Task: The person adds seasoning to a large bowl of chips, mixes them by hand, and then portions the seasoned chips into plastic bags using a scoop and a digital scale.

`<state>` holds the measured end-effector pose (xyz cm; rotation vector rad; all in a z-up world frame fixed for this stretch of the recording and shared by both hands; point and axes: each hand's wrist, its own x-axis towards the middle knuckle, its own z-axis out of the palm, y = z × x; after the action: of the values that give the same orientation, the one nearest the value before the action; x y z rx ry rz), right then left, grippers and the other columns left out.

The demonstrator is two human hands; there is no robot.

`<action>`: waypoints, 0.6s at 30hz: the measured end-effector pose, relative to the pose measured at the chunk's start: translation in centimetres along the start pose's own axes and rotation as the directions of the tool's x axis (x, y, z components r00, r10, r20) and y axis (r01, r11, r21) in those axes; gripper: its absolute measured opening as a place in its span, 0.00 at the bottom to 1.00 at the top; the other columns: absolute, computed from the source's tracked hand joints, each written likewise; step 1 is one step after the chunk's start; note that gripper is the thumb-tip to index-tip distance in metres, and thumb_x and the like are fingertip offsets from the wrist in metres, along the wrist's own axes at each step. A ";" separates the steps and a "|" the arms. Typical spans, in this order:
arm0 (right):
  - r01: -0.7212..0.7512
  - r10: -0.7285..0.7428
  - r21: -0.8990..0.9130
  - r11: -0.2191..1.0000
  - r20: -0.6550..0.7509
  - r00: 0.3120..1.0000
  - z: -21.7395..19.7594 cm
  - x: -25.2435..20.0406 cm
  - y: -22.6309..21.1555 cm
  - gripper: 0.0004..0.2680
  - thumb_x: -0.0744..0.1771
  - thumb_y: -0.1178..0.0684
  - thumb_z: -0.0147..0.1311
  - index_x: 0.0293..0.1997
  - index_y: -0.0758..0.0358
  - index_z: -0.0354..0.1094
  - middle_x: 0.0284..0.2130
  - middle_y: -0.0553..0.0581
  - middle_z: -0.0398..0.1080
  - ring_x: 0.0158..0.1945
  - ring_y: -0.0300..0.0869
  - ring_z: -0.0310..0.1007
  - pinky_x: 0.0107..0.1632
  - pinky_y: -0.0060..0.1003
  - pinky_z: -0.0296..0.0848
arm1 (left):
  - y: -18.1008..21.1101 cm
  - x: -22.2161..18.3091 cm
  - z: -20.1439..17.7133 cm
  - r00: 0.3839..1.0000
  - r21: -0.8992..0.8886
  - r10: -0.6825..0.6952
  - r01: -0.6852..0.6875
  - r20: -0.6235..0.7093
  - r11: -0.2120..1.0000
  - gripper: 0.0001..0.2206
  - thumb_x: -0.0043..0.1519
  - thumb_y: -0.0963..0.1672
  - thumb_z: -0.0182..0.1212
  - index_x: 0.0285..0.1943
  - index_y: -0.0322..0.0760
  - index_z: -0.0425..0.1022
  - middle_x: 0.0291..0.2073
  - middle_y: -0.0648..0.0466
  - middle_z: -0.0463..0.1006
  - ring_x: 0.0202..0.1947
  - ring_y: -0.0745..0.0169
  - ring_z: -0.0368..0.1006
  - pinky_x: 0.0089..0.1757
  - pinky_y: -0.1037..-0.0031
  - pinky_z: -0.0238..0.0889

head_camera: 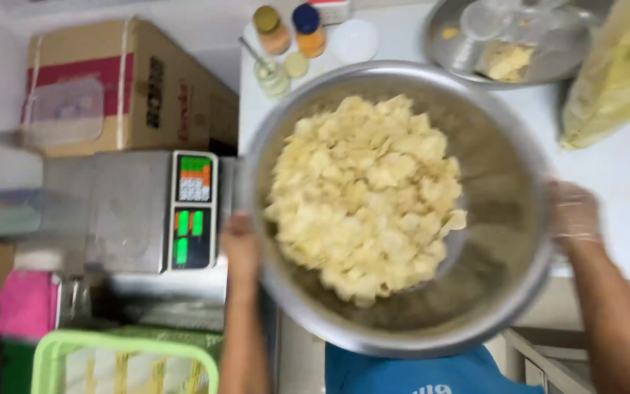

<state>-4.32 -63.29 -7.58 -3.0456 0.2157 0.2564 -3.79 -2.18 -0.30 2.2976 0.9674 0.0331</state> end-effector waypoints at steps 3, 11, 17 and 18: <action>-0.461 0.476 0.560 0.689 0.130 0.870 -6.5 -0.7 -2.3 0.21 0.75 0.39 0.45 0.25 0.62 0.58 0.21 0.56 0.50 0.28 0.48 0.50 0.30 0.55 0.54 | -0.3 -4.0 1.3 0.986 -0.167 0.072 -0.047 0.149 0.985 0.21 0.70 0.53 0.43 0.35 0.35 0.72 0.32 0.38 0.80 0.35 0.38 0.72 0.40 0.57 0.61; 0.054 0.098 -0.410 0.911 0.342 0.935 -7.7 2.4 -3.3 0.13 0.69 0.48 0.40 0.51 0.53 0.73 0.42 0.59 0.83 0.48 0.51 0.86 0.46 0.43 0.83 | 3.5 -3.0 -2.2 0.978 -0.096 -0.046 0.066 0.202 0.993 0.24 0.69 0.53 0.45 0.37 0.28 0.77 0.36 0.35 0.80 0.39 0.38 0.73 0.44 0.57 0.60; -0.173 0.247 0.465 0.868 -0.102 0.964 -14.9 -0.7 -4.5 0.17 0.74 0.45 0.32 0.29 0.66 0.49 0.23 0.63 0.52 0.31 0.53 0.51 0.35 0.54 0.50 | 3.7 -4.4 -5.7 0.941 -0.292 0.290 -0.331 -0.176 0.897 0.21 0.74 0.51 0.44 0.29 0.39 0.63 0.22 0.59 0.62 0.29 0.65 0.55 0.34 0.65 0.50; -0.183 0.249 0.463 0.867 -0.086 0.965 -13.4 -2.4 -3.7 0.17 0.74 0.45 0.32 0.29 0.66 0.49 0.23 0.63 0.52 0.31 0.53 0.51 0.35 0.54 0.50 | 1.4 -6.2 -5.3 0.944 -0.283 0.287 -0.324 -0.165 0.903 0.21 0.74 0.51 0.44 0.29 0.39 0.63 0.22 0.59 0.62 0.29 0.65 0.55 0.34 0.65 0.50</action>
<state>-4.02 -60.54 6.23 -2.5713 0.5471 -0.0068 -8.77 -4.05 6.09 2.1493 0.5970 0.4294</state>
